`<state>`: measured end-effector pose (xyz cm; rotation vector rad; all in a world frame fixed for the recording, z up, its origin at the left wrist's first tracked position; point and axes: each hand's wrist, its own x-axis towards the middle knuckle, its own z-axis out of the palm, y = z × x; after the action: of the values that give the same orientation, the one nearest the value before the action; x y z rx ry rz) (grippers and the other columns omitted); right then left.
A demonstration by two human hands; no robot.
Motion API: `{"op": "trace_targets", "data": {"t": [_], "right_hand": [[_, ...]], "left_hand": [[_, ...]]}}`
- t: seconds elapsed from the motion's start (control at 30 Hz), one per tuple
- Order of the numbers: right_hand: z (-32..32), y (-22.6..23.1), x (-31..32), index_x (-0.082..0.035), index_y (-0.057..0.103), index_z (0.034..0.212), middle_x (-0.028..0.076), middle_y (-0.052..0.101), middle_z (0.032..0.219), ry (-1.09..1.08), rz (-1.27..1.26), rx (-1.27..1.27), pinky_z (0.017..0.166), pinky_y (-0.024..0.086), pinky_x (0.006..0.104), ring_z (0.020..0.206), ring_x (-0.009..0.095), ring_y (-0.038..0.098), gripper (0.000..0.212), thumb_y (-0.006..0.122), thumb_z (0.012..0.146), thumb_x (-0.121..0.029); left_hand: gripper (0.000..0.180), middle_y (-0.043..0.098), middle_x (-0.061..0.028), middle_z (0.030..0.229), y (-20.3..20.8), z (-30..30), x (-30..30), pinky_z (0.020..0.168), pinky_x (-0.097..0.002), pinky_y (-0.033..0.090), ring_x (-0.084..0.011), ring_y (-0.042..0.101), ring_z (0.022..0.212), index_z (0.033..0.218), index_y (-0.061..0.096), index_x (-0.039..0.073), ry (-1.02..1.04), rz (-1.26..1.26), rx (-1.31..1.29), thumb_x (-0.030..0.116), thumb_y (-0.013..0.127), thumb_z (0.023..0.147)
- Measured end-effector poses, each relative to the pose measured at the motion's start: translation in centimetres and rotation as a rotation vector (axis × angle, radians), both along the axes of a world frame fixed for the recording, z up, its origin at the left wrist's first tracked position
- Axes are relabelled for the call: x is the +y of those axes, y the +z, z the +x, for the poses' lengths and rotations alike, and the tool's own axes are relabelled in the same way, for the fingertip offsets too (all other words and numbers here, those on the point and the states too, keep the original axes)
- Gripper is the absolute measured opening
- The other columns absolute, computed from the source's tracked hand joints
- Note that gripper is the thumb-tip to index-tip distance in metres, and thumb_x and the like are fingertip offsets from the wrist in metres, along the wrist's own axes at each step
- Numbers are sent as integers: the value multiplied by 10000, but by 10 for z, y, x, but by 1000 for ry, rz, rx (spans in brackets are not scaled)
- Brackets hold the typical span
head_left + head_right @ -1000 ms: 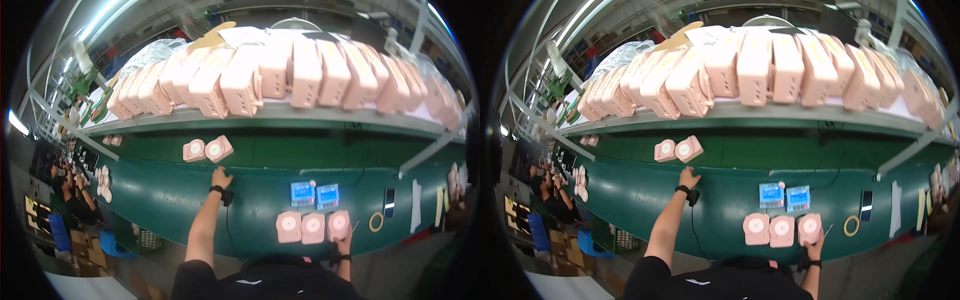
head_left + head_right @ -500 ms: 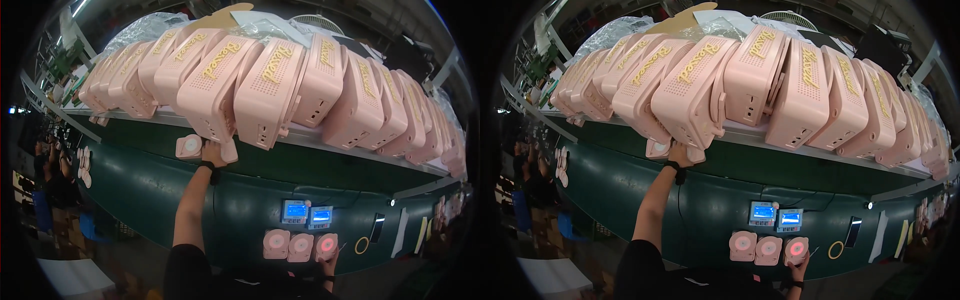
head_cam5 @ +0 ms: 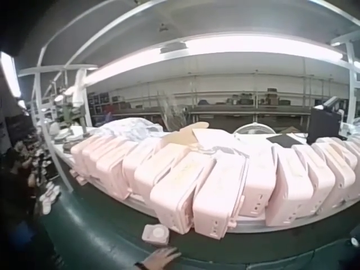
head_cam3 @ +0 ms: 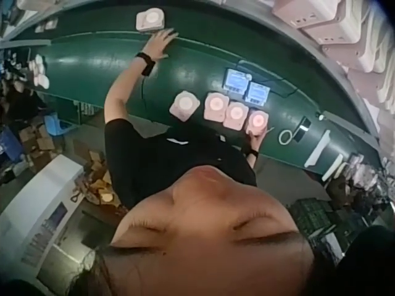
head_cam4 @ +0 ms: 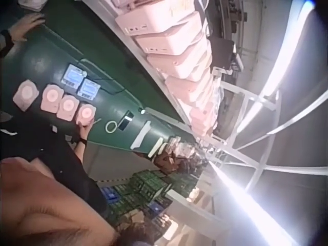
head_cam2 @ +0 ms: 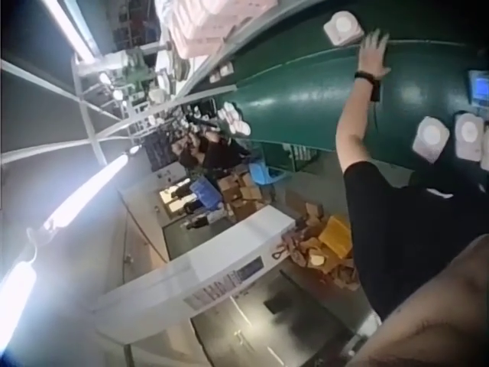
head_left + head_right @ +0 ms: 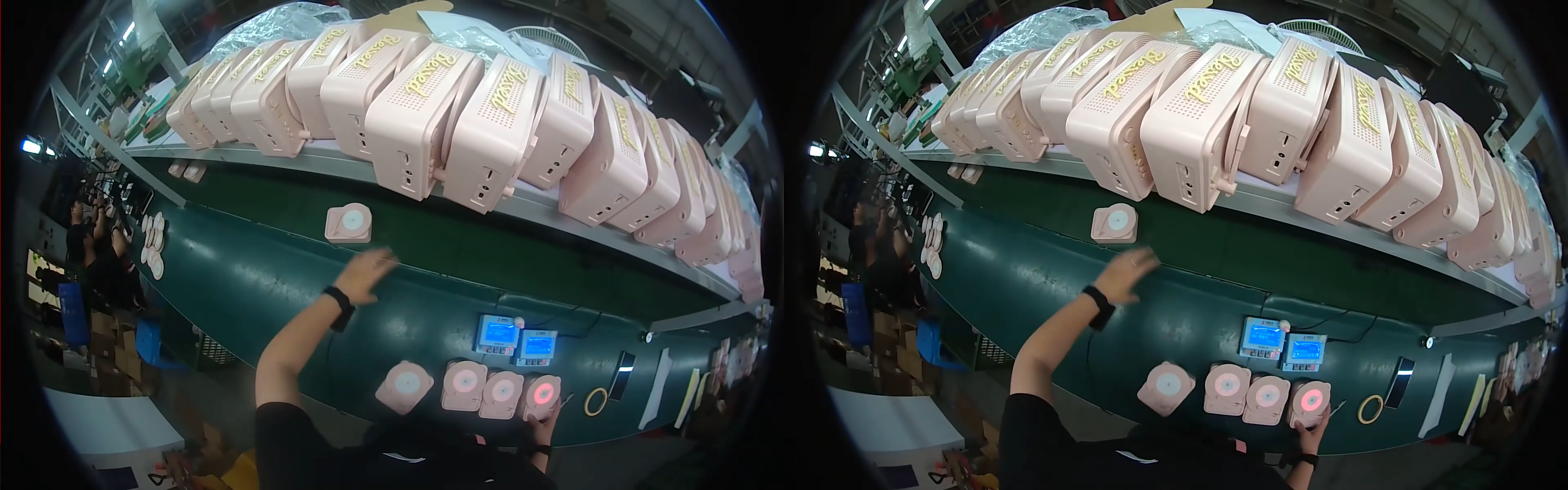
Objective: The person picks up pink record players from a shelf, places them on the workbench, and tests them by pressing buttons and moving the tonearms. After inspecting each device, they return the record players to the shelf.
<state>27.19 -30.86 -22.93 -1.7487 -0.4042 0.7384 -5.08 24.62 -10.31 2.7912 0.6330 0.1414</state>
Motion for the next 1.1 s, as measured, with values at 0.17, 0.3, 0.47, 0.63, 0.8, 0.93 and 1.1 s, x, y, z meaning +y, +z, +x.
{"op": "trace_targets", "data": {"t": [0.17, 0.3, 0.47, 0.63, 0.8, 0.93, 1.1], "right_hand": [[2, -6, 0, -126, 155, 1423, 117, 361, 1344, 14, -83, -74, 1006, 354, 393, 1217, 278, 393, 1034, 666, 553, 102], [0, -3, 1, -135, 156, 1424, 114, 376, 1334, -18, -29, 4, 994, 370, 386, 1205, 274, 408, 1043, 657, 548, 127], [-2, 14, 9, -85, 163, 1423, 102, 352, 1355, -19, -66, 69, 1037, 310, 375, 1225, 247, 379, 1052, 695, 533, 95], [-9, 7, 1, -69, 164, 1418, 105, 348, 1361, -59, -49, 43, 1039, 309, 374, 1236, 246, 369, 1049, 690, 527, 105], [-3, 0, 1, -36, 177, 1408, 126, 339, 1370, 22, -121, -78, 1046, 303, 362, 1254, 253, 355, 1026, 690, 531, 108], [-4, 14, 21, -11, 192, 1394, 147, 342, 1364, -20, -94, -95, 1045, 304, 368, 1251, 259, 367, 996, 704, 545, 85], [-1, 3, 21, -34, 212, 1393, 166, 353, 1346, 3, -150, -229, 1039, 310, 380, 1238, 294, 373, 990, 712, 545, 70]], "left_hand": [[1129, 307, -131, 1386, -45, -28, 108, 1024, -435, 330, -314, 311, 1279, 1362, 233, 88, 623, 235, 274, 223, 827, 411], [841, 322, -118, 1374, -66, -17, 133, 1035, -425, 325, -282, 293, 1301, 1329, 303, 71, 689, 69, 382, 130, 726, 604], [743, 378, -123, 1326, -85, -28, 131, 1000, -405, 369, -286, 340, 1266, 1300, 339, 50, 587, 49, 348, 88, 666, 635], [675, 455, -140, 1229, -29, -16, 56, 933, -411, 416, -331, 397, 1186, 1229, 414, 32, 491, 322, -116, 67, 659, 600], [679, 485, -166, 1158, -26, -70, -68, 910, -430, 419, -374, 420, 1122, 1187, 437, 10, 710, 127, -136, 108, 703, 570], [745, 467, -188, 1180, -34, -100, -162, 921, -444, 404, -392, 414, 1115, 1195, 426, -7, 843, 0, -83, 180, 757, 555], [839, 408, -218, 1270, -68, -100, -257, 969, -454, 358, -405, 378, 1164, 1260, 374, -31, 937, -58, -194, 276, 782, 594]]}}
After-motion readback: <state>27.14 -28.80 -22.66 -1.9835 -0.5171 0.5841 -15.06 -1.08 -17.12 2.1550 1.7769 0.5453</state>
